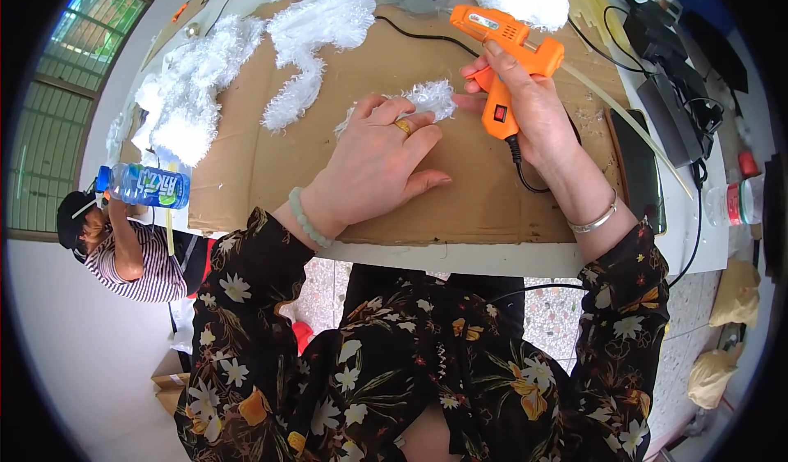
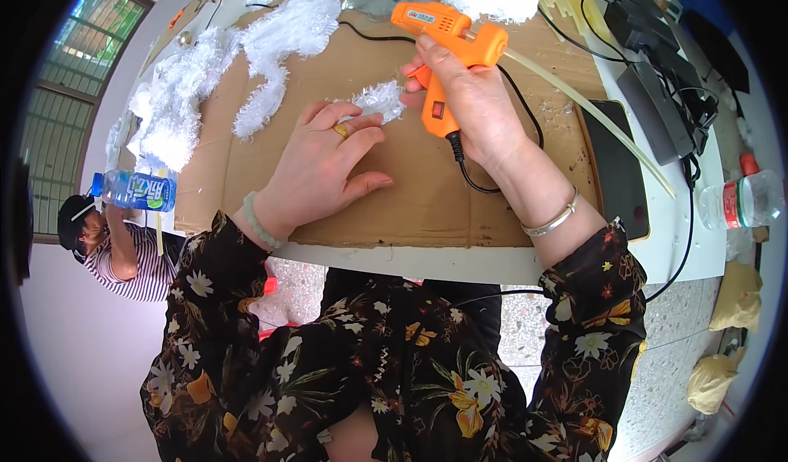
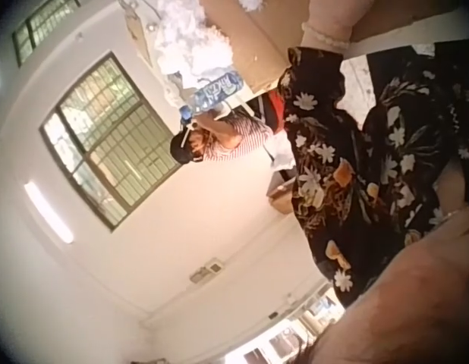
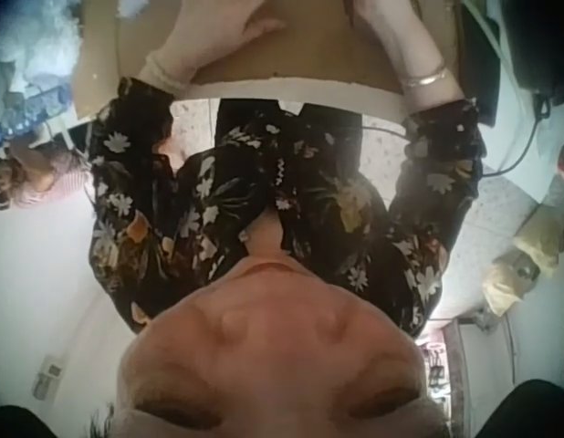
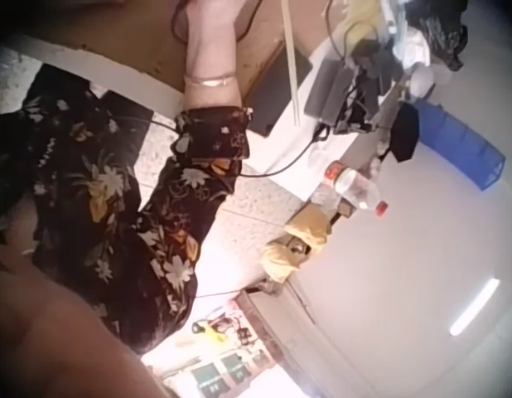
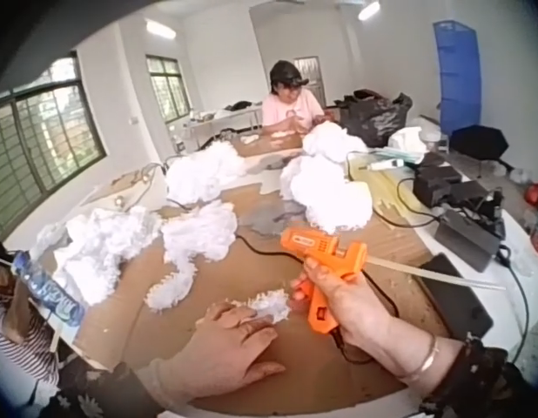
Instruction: The recorder is using a hot glue gun to attach white fluffy material to a white heart-shaped base to assemble a toy or decoration.
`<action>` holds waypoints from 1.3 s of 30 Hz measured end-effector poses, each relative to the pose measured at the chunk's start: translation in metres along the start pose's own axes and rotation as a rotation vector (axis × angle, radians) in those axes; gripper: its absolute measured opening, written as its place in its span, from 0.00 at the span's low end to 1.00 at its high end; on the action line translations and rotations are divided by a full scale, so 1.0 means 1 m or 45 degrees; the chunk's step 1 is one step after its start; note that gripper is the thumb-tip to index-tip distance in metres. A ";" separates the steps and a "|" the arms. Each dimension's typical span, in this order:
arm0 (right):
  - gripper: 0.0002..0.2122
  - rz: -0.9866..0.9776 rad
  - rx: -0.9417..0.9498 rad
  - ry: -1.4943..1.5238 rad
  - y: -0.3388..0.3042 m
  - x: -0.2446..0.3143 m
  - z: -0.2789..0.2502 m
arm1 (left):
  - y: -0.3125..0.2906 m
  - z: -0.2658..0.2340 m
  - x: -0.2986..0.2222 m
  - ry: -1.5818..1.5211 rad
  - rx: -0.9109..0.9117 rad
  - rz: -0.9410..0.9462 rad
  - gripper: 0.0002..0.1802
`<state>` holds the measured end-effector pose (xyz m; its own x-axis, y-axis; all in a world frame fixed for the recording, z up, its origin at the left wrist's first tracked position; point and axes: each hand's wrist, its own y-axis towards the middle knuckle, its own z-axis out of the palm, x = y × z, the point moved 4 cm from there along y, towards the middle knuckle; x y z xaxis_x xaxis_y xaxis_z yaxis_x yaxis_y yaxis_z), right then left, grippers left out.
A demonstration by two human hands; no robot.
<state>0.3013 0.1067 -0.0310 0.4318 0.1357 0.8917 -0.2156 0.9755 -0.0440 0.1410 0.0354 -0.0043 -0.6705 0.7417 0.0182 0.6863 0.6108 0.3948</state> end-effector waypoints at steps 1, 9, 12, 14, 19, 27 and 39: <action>0.12 0.033 0.016 -0.021 0.000 -0.001 0.003 | 0.000 -0.002 0.000 -0.014 -0.008 -0.004 0.23; 0.12 -0.160 0.064 0.160 -0.002 0.013 0.005 | 0.002 -0.016 0.035 -0.804 -0.192 -0.470 0.12; 0.11 -0.178 0.002 0.158 -0.003 0.017 0.000 | 0.018 -0.021 0.039 -0.737 -0.206 -0.421 0.09; 0.12 -0.169 -0.048 0.155 -0.003 0.014 -0.002 | 0.028 -0.015 0.041 -0.613 -0.164 -0.286 0.08; 0.12 -0.186 -0.082 0.175 0.000 0.016 -0.004 | 0.030 0.010 0.042 -0.269 0.030 -0.089 0.12; 0.14 -0.324 -0.203 0.175 0.005 0.043 -0.021 | 0.019 0.001 0.051 -0.281 -0.079 -0.002 0.16; 0.13 -0.764 -0.354 0.289 -0.016 0.093 -0.041 | -0.072 -0.039 0.107 -0.630 -0.469 -0.663 0.13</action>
<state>0.3805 0.1108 0.0339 0.5853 -0.4370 0.6830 0.3364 0.8973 0.2858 0.0087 0.0603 0.0047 -0.6169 0.4763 -0.6266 0.1249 0.8453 0.5195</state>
